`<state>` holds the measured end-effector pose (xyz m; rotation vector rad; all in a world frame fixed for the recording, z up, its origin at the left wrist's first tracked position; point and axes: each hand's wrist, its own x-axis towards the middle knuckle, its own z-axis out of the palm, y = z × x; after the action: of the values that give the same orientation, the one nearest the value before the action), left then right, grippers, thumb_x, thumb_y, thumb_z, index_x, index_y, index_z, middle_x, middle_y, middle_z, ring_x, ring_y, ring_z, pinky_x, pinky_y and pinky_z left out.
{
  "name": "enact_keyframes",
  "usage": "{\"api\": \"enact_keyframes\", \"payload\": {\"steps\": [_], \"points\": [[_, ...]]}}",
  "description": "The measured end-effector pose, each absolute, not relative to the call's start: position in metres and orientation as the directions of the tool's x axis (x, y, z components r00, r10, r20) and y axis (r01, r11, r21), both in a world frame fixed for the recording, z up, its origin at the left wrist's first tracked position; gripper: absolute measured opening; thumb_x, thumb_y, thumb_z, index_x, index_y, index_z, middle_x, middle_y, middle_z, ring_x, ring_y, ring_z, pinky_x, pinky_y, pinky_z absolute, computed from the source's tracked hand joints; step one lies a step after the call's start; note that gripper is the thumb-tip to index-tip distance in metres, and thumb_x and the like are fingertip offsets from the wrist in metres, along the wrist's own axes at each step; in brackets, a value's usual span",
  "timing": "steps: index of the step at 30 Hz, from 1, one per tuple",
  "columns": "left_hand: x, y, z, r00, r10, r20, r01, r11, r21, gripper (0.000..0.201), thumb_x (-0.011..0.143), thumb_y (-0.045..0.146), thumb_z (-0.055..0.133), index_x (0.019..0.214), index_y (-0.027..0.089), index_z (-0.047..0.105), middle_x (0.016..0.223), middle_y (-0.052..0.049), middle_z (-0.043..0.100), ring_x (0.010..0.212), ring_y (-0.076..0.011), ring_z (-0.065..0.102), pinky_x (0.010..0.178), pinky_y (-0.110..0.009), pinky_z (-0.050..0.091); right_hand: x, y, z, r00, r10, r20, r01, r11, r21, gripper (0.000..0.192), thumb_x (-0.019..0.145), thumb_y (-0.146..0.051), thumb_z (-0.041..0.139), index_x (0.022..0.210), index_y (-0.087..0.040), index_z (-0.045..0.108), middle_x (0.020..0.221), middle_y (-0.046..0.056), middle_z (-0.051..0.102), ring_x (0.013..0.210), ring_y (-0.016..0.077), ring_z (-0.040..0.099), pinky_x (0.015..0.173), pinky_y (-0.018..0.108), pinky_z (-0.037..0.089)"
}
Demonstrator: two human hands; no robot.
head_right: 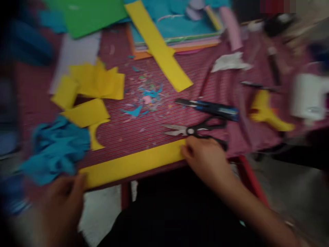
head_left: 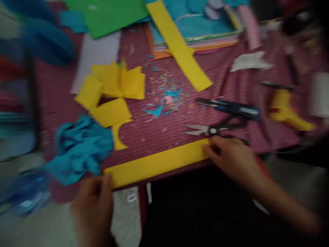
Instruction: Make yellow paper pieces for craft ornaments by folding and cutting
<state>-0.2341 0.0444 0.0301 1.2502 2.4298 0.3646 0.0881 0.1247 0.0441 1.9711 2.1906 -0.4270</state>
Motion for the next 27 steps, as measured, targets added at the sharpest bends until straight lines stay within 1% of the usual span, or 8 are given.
{"api": "enact_keyframes", "payload": {"steps": [3,5,7,10,15,19,23,27], "points": [[-0.238,0.046,0.027,-0.529,0.819,-0.222,0.684,0.566,0.46,0.022,0.084,0.036,0.056,0.069,0.019,0.059,0.063,0.001,0.062,0.061,-0.0158,0.058,0.058,-0.027,0.04,0.096,0.121,0.029,-0.07,0.957,-0.282,0.997,0.062,-0.039,0.019,0.083,-0.034,0.054,0.071,-0.023,0.044,0.056,0.0,0.051,0.053,0.0203,0.051,0.054,0.029,0.026],[-0.237,0.049,0.027,-0.54,0.815,-0.21,0.697,0.572,0.432,0.022,0.084,0.034,0.054,0.068,0.02,0.057,0.061,0.001,0.062,0.058,-0.0152,0.057,0.057,-0.027,0.037,0.101,0.121,0.018,-0.113,0.971,-0.212,0.993,0.104,-0.054,0.018,0.084,-0.037,0.053,0.076,-0.024,0.044,0.061,0.001,0.052,0.053,0.0202,0.051,0.054,0.029,0.027],[-0.234,0.051,0.028,-0.551,0.814,-0.182,0.717,0.574,0.395,0.021,0.085,0.032,0.053,0.068,0.02,0.055,0.06,0.002,0.061,0.057,-0.015,0.055,0.056,-0.026,0.034,0.105,0.122,0.011,-0.224,0.971,-0.08,0.974,0.222,-0.04,0.017,0.086,-0.038,0.049,0.081,-0.023,0.045,0.072,0.004,0.055,0.058,0.0208,0.052,0.055,0.03,0.03],[-0.229,0.049,0.029,-0.537,0.833,-0.137,0.749,0.545,0.376,0.02,0.085,0.03,0.051,0.068,0.021,0.053,0.062,0.001,0.06,0.058,-0.0155,0.053,0.057,-0.026,0.031,0.107,0.126,0.01,-0.449,0.892,0.06,0.893,0.446,0.056,0.017,0.089,-0.035,0.04,0.085,-0.021,0.049,0.08,0.007,0.054,0.067,0.0234,0.053,0.058,0.033,0.032],[-0.227,0.048,0.026,-0.544,0.833,-0.097,0.77,0.542,0.336,0.02,0.087,0.03,0.05,0.068,0.021,0.05,0.061,0.001,0.056,0.058,-0.0159,0.05,0.056,-0.026,0.027,0.106,0.131,0.015,-0.691,0.722,-0.034,0.717,0.691,0.087,0.015,0.086,-0.012,0.044,0.075,-0.021,0.049,0.07,0.004,0.053,0.065,0.0251,0.054,0.063,0.037,0.03],[-0.225,0.05,0.024,-0.566,0.821,-0.074,0.767,0.558,0.317,0.02,0.086,0.03,0.049,0.068,0.021,0.049,0.06,0.002,0.054,0.058,-0.0155,0.05,0.056,-0.026,0.027,0.109,0.137,0.015,-0.771,0.637,0.01,0.637,0.769,0.052,0.018,0.078,-0.002,0.053,0.073,-0.019,0.048,0.067,0.003,0.054,0.061,0.0246,0.056,0.063,0.037,0.03],[-0.226,0.053,0.025,-0.575,0.814,-0.082,0.77,0.572,0.282,0.021,0.084,0.03,0.051,0.066,0.021,0.047,0.057,0.003,0.051,0.056,-0.0152,0.05,0.055,-0.025,0.028,0.114,0.145,0.019,-0.821,0.568,0.056,0.568,0.823,0.001,0.021,0.076,0.002,0.05,0.072,-0.018,0.05,0.066,0.004,0.056,0.058,0.0246,0.055,0.062,0.037,0.031],[-0.232,0.058,0.032,-0.558,0.817,-0.147,0.797,0.577,0.18,0.023,0.085,0.032,0.05,0.065,0.021,0.047,0.058,0.003,0.052,0.057,-0.0155,0.051,0.054,-0.026,0.029,0.117,0.151,0.024,-0.867,0.493,0.077,0.49,0.87,-0.052,0.022,0.075,0.004,0.049,0.072,-0.017,0.053,0.068,0.005,0.058,0.059,0.0243,0.056,0.063,0.036,0.032]]}}
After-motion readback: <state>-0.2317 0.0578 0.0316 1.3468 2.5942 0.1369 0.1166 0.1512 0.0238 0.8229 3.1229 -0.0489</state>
